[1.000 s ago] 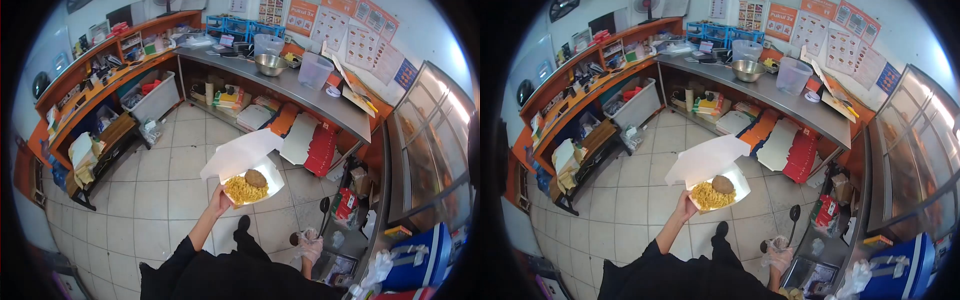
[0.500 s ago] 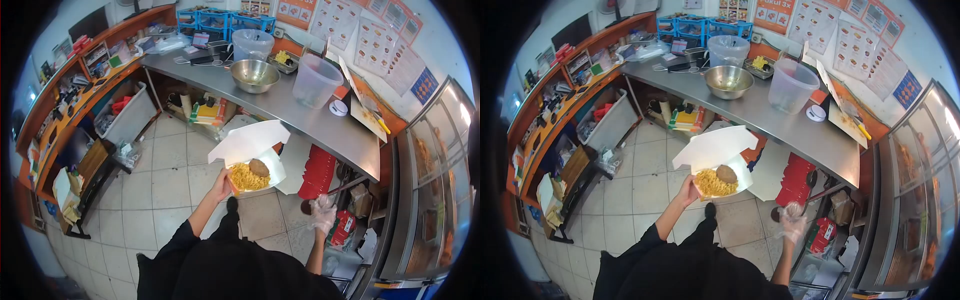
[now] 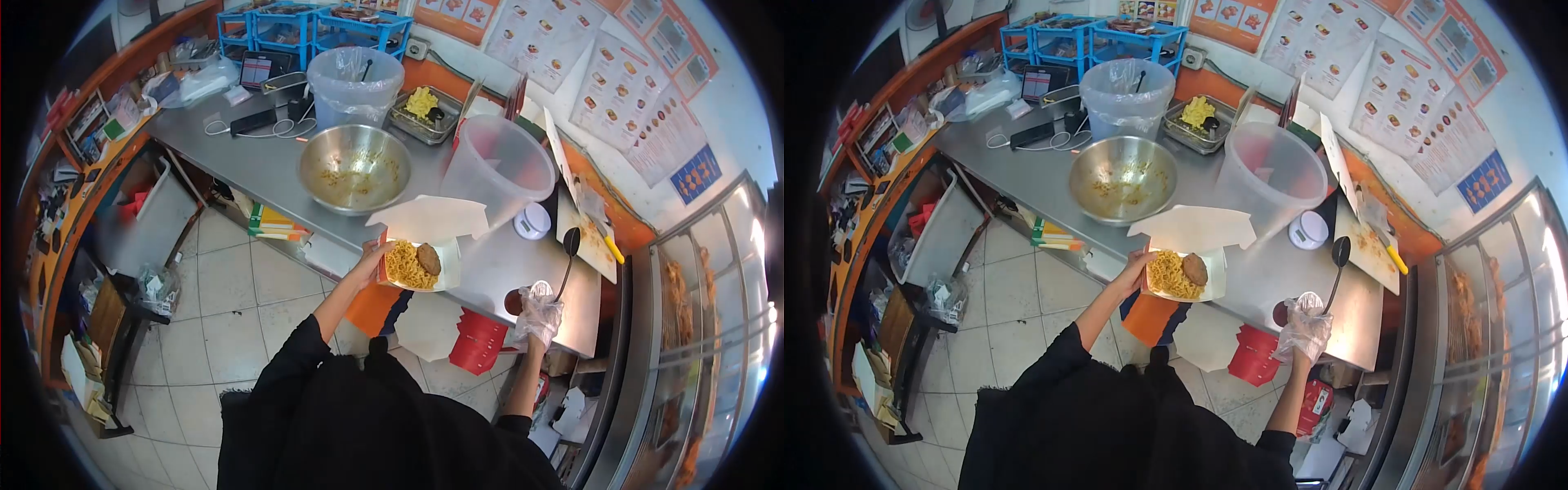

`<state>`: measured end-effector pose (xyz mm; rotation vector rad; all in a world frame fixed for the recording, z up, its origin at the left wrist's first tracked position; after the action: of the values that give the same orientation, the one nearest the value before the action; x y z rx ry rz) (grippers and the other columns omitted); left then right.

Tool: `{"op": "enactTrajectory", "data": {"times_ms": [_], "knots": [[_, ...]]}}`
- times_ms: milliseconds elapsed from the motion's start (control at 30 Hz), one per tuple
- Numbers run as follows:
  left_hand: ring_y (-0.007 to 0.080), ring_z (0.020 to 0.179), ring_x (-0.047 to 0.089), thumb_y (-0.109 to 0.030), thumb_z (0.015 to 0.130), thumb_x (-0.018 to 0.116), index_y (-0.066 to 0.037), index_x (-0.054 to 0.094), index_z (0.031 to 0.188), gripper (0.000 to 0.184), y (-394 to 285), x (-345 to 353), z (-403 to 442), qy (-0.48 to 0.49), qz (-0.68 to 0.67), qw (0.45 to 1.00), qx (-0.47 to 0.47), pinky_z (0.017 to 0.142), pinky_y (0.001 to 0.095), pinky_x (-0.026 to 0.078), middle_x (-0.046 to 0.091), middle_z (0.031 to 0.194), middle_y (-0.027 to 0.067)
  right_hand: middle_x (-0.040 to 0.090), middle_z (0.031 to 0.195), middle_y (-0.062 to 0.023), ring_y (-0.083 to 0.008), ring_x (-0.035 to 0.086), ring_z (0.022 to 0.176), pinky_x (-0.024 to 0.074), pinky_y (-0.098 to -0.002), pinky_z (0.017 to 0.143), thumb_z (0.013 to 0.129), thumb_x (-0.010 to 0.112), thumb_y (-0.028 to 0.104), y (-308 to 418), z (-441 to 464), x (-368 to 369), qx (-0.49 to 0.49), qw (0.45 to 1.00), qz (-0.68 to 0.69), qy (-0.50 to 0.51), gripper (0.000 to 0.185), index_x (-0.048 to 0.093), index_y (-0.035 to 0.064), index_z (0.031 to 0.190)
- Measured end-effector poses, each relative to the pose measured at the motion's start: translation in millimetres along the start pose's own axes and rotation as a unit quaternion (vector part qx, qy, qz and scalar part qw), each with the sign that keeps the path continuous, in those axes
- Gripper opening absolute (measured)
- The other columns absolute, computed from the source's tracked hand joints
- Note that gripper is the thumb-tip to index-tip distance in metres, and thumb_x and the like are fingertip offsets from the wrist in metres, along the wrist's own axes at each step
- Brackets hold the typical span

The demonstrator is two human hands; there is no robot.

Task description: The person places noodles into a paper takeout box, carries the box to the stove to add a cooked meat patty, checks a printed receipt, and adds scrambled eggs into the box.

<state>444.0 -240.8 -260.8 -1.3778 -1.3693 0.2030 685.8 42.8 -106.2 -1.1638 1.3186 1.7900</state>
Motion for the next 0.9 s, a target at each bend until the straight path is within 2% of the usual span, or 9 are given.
{"op": "enactTrajectory", "data": {"times_ms": [67,133,200,233,367,567,667,833,900], "knots": [[0.0116,0.078,0.054,-0.032,0.077,0.057,0.000,0.042,0.102,0.043,-4.6,5.1,17.1,0.041,0.003,0.999,0.013,0.070,0.0247,0.047,0.051,0.088,0.0059,0.056,0.091,-0.0194,-0.0335,0.054,0.088,0.0433,-0.0393,0.075,0.047,0.070,0.047,-1.0,30.7,32.5,-0.042,0.999,-0.017,-0.003,0.074,0.047,-0.0018,0.097],[0.0119,0.080,0.052,-0.036,0.078,0.055,0.001,0.034,0.112,0.054,24.1,-12.7,46.5,-0.042,0.002,0.998,0.041,0.071,0.0245,0.044,0.051,0.088,0.0081,0.055,0.091,-0.0197,-0.0335,0.054,0.088,0.0432,-0.0394,0.075,0.047,0.071,0.047,7.2,47.9,55.5,-0.059,0.998,-0.028,-0.003,0.075,0.047,-0.0022,0.098],[0.0152,0.090,0.048,-0.038,0.080,0.051,0.002,0.018,0.121,0.066,6.3,-30.2,43.6,-0.286,0.154,0.919,0.222,0.079,0.0260,0.039,0.048,0.097,0.0117,0.055,0.092,-0.0200,-0.0336,0.054,0.089,0.0430,-0.0395,0.076,0.047,0.071,0.047,14.9,56.1,73.4,-0.073,0.997,-0.034,-0.002,0.075,0.047,-0.0025,0.099],[0.0193,0.109,0.033,-0.037,0.078,0.055,0.000,0.006,0.124,0.077,11.3,-32.3,48.3,-0.260,0.122,0.927,0.241,0.091,0.0300,0.029,0.033,0.114,0.0165,0.055,0.093,-0.0202,-0.0336,0.054,0.089,0.0430,-0.0395,0.076,0.047,0.071,0.046,20.1,59.6,81.4,-0.080,0.996,-0.034,-0.002,0.076,0.047,-0.0027,0.100],[0.0205,0.101,0.038,-0.032,0.078,0.054,-0.006,0.010,0.125,0.069,21.3,-55.8,28.5,-0.347,-0.121,0.904,0.216,0.084,0.0318,0.034,0.032,0.115,0.0105,0.052,0.100,-0.0215,-0.0324,0.050,0.096,0.0411,-0.0382,0.080,0.047,0.072,0.045,36.8,60.7,97.4,-0.079,0.997,0.000,0.007,0.082,0.043,-0.0035,0.107],[0.0230,0.100,0.040,-0.034,0.077,0.055,-0.010,0.025,0.107,0.049,-57.3,-92.7,8.9,-0.410,-0.077,0.883,0.214,0.082,0.0402,0.037,0.035,0.110,0.0104,0.038,0.120,-0.0184,-0.0311,0.043,0.106,0.0356,-0.0331,0.088,0.065,0.065,0.034,39.6,30.7,75.7,-0.185,0.977,0.044,-0.094,0.072,0.033,-0.0014,0.118],[0.0171,0.093,0.041,-0.026,0.080,0.053,-0.012,0.030,0.084,0.027,-88.2,-100.0,12.4,-0.349,-0.068,0.911,0.211,0.076,0.0383,0.040,0.041,0.092,0.0043,0.047,0.111,-0.0170,-0.0298,0.050,0.096,0.0403,-0.0344,0.081,0.070,0.062,0.034,57.3,7.1,47.0,-0.251,0.948,0.094,-0.173,0.057,0.043,-0.0007,0.111],[0.0178,0.089,0.043,-0.019,0.079,0.053,-0.012,0.032,0.080,0.022,-108.2,-120.0,9.1,-0.261,-0.154,0.930,0.208,0.071,0.0418,0.045,0.041,0.092,0.0042,0.051,0.088,-0.0143,-0.0320,0.049,0.082,0.0399,-0.0394,0.072,0.063,0.056,0.009,147.4,-56.7,14.3,-0.358,0.921,0.088,-0.122,0.024,0.051,0.0025,0.085],[0.0182,0.088,0.044,-0.017,0.079,0.053,-0.013,0.032,0.080,0.021,-113.3,-131.0,0.2,-0.259,-0.151,0.936,0.183,0.070,0.0427,0.046,0.042,0.092,0.0042,0.050,0.079,-0.0136,-0.0320,0.050,0.073,0.0409,-0.0398,0.064,0.063,0.057,0.015,178.3,-75.9,32.7,-0.390,0.918,0.058,-0.036,0.019,0.050,0.0040,0.078]]}}
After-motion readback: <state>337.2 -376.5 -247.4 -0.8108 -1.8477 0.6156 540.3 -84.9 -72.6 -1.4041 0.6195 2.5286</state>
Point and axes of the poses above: each hand's wrist, its own z-axis towards the middle knuckle, its own x-axis out of the palm, y = z × x, the point moved 7 cm from there along z, towards the middle knuckle
